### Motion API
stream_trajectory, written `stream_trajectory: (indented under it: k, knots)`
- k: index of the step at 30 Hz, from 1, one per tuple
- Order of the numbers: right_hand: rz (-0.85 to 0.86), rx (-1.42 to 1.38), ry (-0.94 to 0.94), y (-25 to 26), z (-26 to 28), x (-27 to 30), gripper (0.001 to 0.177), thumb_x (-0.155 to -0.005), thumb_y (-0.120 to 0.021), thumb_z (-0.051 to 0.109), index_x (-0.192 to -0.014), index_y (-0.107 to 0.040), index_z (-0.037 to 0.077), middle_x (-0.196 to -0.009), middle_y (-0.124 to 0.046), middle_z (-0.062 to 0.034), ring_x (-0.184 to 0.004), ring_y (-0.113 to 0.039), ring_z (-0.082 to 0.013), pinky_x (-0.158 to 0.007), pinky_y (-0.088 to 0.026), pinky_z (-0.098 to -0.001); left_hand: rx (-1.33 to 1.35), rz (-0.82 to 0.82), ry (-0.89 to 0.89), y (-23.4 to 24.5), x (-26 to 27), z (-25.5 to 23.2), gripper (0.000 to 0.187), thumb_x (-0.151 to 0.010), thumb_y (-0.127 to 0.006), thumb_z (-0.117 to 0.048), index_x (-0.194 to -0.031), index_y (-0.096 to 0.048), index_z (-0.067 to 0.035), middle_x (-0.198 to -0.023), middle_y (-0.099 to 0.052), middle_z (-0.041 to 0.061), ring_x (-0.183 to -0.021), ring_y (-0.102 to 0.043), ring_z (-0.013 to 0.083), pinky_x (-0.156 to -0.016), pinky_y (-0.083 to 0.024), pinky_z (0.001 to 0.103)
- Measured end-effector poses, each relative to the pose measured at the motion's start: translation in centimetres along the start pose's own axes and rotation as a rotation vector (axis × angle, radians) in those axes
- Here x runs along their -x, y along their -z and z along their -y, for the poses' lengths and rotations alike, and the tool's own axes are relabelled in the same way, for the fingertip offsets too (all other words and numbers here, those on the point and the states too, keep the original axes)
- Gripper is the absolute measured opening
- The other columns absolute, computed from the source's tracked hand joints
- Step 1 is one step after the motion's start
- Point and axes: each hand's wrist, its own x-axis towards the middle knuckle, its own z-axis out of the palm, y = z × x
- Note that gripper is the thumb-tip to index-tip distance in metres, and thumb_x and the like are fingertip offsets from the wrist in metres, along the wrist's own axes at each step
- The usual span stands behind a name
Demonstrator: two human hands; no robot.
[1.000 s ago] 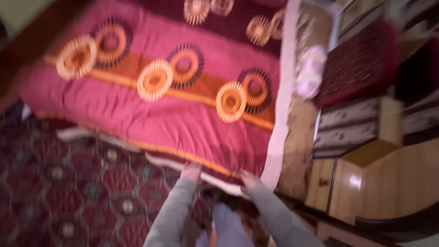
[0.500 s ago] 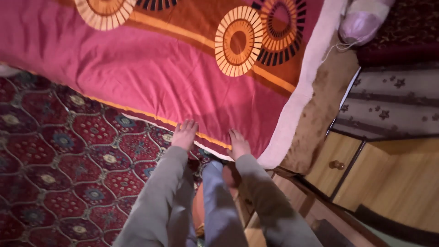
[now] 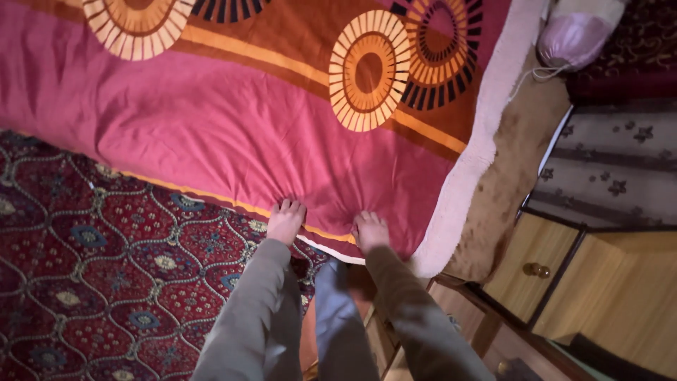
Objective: Tucking the edges of a decorative quilt into the bed frame to make the bed.
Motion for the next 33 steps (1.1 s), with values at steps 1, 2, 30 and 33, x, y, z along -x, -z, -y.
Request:
stream_trajectory:
  k: [1,2,30,33]
  knots:
    - [-0.015,0.004,0.037,-0.5,-0.3,-0.2,0.033,-0.091,-0.067,0.041,-0.118,-0.060,0.024,-0.126,-0.052,0.0028,-0.125,-0.048,-0.0215,-0.100,-0.046,-0.0447,0.018,0.029,-0.018,-0.5,0.0,0.2,0.012,-0.086,-0.058,-0.016,-0.087,-0.066,-0.025,-0.084,-0.063,-0.001,-0.086,-0.059,0.0234,-0.069,-0.046,0.040]
    - [-0.022,0.018,0.089,-0.9,-0.7,-0.2,0.019,-0.093,-0.063,0.042,-0.101,-0.063,0.025,-0.115,-0.056,0.0051,-0.118,-0.051,-0.0204,-0.096,-0.045,-0.0432,0.035,0.063,-0.017,-0.8,0.4,0.0,0.012,-0.086,-0.058,-0.016,-0.085,-0.067,-0.024,-0.082,-0.064,-0.001,-0.085,-0.059,0.0232,-0.069,-0.047,0.040]
    - [-0.092,-0.122,0.016,2.8,1.9,8.1,0.013,-0.079,-0.074,0.036,-0.086,-0.071,0.026,-0.092,-0.068,-0.0021,-0.087,-0.074,-0.0336,-0.081,-0.062,-0.0483,0.147,0.381,-0.046,1.4,5.5,1.1,0.019,-0.085,-0.068,-0.034,-0.093,-0.073,-0.017,-0.094,-0.073,0.008,-0.097,-0.066,0.0315,-0.091,-0.048,0.053]
    - [-0.071,-0.120,-0.002,2.1,2.2,7.4,0.015,-0.078,-0.075,0.038,-0.087,-0.070,0.027,-0.093,-0.066,-0.0015,-0.086,-0.074,-0.0346,-0.081,-0.063,-0.0478,0.157,0.206,-0.070,2.2,5.9,1.4,0.013,-0.081,-0.063,-0.026,-0.083,-0.074,-0.020,-0.083,-0.072,0.005,-0.088,-0.068,0.0289,-0.082,-0.050,0.049]
